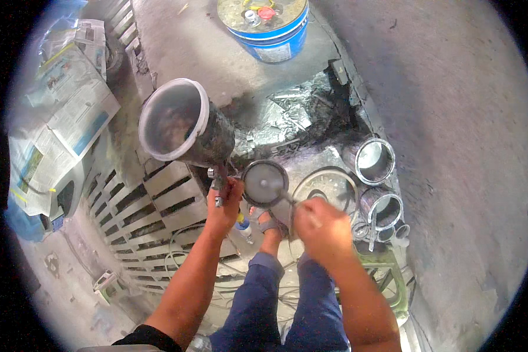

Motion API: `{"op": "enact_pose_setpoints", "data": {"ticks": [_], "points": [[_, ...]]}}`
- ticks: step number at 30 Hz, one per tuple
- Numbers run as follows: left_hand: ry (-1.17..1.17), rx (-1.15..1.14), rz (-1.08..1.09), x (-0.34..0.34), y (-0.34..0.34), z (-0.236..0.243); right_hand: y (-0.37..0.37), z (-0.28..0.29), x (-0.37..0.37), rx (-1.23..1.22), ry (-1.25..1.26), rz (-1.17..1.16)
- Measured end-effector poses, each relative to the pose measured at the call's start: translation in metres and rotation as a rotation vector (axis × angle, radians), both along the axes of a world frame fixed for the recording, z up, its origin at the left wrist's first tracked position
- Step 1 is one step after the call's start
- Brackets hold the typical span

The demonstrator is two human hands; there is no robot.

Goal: The person spray paints the hood of a silver car with a silver paint using a spray gun. The person then refills the spray gun from a bucket and stirs the paint with a stick before resuming painting.

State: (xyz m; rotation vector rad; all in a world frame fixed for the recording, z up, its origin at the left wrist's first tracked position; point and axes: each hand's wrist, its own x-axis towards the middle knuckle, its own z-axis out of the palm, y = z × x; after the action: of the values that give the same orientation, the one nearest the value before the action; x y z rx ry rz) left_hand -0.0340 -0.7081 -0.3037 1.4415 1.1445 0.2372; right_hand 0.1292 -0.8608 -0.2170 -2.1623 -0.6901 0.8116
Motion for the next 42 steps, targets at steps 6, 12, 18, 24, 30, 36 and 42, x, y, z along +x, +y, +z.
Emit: {"op": "enact_pose_setpoints", "data": {"ticks": [6,12,18,24,30,36,42], "points": [[0.064,-0.179,0.093,-0.001,0.009,0.010,0.019,-0.004,0.075,0.429,0.494,-0.547],[0.047,-0.101,0.036,-0.006,0.017,-0.009,0.011,-0.158,0.128,0.497,0.429,-0.805],[0.093,-0.099,0.132,0.000,0.012,-0.012,-0.013,-0.178,0.041,0.487,0.433,-0.687],[0.110,-0.117,-0.079,0.016,0.000,0.003,-0.021,-0.118,-0.035,0.439,1.014,-0.825],[0.076,-0.197,-0.212,0.033,-0.033,0.018,-0.062,-0.101,-0.061,0.700,1.101,-0.959],[0.016,-0.233,-0.418,0.044,-0.064,0.024,-0.130,-0.085,-0.063,0.810,0.959,-1.250],[0.018,-0.259,-0.440,0.034,-0.067,0.011,-0.236,-0.074,-0.039,0.601,0.548,-1.396]]}}
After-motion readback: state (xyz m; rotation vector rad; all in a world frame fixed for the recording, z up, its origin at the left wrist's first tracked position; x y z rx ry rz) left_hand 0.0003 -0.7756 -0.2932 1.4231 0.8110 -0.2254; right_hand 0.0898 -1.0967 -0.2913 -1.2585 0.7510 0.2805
